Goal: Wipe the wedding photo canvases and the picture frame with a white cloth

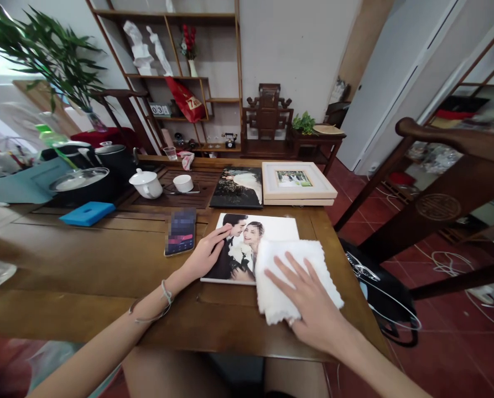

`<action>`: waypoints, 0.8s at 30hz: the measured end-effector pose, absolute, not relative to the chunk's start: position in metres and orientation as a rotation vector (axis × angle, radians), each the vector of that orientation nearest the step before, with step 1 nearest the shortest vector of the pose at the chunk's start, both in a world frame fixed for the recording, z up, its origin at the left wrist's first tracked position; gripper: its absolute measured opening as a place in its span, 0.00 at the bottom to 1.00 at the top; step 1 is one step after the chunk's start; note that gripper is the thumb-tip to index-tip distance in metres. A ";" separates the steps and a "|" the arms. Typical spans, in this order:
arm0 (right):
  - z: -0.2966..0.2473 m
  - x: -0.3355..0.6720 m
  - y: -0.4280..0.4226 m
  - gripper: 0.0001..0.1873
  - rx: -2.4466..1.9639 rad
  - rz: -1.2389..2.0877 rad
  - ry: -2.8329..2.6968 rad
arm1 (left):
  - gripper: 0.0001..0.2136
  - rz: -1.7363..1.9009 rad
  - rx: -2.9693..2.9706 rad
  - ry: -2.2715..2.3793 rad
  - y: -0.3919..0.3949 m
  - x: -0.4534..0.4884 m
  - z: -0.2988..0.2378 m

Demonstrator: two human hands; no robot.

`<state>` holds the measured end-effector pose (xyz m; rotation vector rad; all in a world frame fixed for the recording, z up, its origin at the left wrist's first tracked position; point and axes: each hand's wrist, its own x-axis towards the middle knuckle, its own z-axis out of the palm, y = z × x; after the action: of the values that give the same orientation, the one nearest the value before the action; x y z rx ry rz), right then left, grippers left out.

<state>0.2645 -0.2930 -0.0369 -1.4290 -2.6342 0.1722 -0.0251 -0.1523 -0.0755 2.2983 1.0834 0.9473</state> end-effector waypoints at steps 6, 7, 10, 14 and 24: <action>-0.029 0.252 -0.285 0.52 -1.568 0.191 -2.627 | 0.19 0.921 2.320 1.073 -0.152 -0.026 -0.073; -0.029 0.251 -0.270 0.50 -1.616 0.179 -2.607 | 0.20 0.919 2.325 1.070 -0.151 -0.027 -0.073; -0.028 0.244 -0.218 0.44 -1.738 0.130 -2.533 | 0.19 0.921 2.336 1.061 -0.151 -0.027 -0.073; -0.026 0.222 -0.172 0.40 -1.804 0.088 -2.477 | 0.18 0.929 2.338 1.051 -0.150 -0.026 -0.075; -0.018 0.172 -0.266 0.51 -1.414 0.348 -2.729 | 0.18 0.934 2.340 1.022 -0.150 -0.027 -0.074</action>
<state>0.1723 -0.2657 -0.0182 -1.4143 -2.7294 0.3478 -0.0272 -0.1500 -0.0742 2.3399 1.0220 0.9343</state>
